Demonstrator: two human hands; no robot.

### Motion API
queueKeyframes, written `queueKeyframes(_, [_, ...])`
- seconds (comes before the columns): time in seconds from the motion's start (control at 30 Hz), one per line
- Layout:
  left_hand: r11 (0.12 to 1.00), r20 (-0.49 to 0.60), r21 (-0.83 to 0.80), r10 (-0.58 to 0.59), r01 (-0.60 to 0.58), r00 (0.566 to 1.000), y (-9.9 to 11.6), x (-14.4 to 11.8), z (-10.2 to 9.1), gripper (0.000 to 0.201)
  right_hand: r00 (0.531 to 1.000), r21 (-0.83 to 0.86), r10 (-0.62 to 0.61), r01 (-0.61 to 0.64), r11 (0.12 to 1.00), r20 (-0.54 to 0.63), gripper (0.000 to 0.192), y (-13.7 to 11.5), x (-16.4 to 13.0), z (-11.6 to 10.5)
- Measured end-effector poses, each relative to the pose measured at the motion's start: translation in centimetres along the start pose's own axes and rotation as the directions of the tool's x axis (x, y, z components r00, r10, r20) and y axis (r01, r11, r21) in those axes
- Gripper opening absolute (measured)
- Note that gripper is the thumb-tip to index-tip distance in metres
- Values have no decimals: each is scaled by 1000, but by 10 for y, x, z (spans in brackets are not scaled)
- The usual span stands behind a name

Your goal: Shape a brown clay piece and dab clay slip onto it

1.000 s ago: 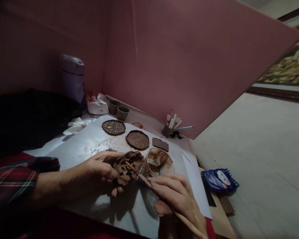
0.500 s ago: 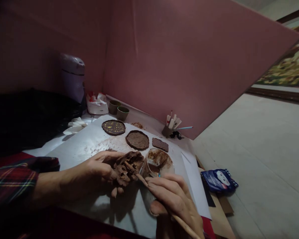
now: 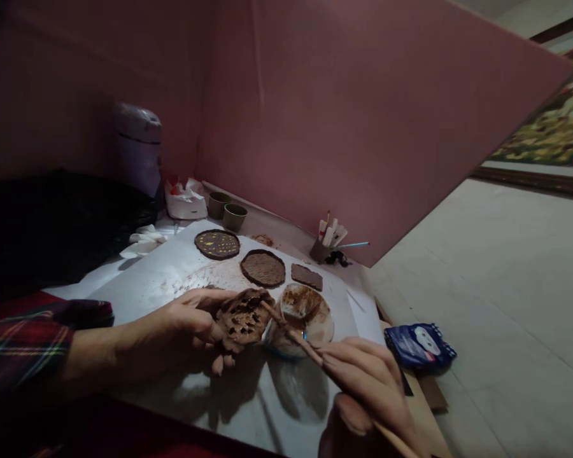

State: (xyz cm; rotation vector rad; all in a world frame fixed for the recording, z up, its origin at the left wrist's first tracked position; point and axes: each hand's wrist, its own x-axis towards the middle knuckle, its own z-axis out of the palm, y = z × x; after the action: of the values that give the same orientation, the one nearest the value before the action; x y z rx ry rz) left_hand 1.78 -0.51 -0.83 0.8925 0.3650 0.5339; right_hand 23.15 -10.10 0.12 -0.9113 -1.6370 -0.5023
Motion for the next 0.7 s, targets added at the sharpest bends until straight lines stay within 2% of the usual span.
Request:
queueKeyframes(0.1, [1000, -18, 2, 2, -2, 1000, 1, -1, 1, 48, 987, -17, 136, -138, 990, -85, 9, 3, 3, 0])
queueKeyframes(0.17, [1000, -21, 2, 7, -7, 1000, 1, -1, 1, 45, 978, -83, 197, -203, 976, -72, 10, 5, 5, 3])
queueKeyframes(0.27, [1000, -23, 15, 10, -9, 1000, 1, -1, 2, 39, 984, -229, 172, -157, 961, 49, 4, 8, 8, 8])
queueKeyframes(0.33, [1000, -29, 15, 8, -8, 1000, 2, 0, 2, 38, 963, -245, 237, -200, 948, 128, 6, 8, 9, 9])
queueKeyframes(0.4, [1000, -33, 13, 7, -7, 999, 2, 1, 2, 39, 919, -200, 380, -354, 913, 108, 11, 6, 8, 8])
queueKeyframes(0.53, [1000, -32, 11, 3, -2, 999, 2, 0, 2, 40, 775, -62, 626, -632, 773, -85, 24, 4, 11, 6])
queueKeyframes(0.63, [1000, -23, 9, 1, -1, 1000, 2, -1, 2, 39, 662, 111, 713, -710, 696, -232, 24, 4, 18, 6])
queueKeyframes(0.7, [1000, -22, 7, 7, -7, 1000, 2, -1, 2, 40, 621, 206, 719, -695, 689, -312, 19, 2, 21, 7])
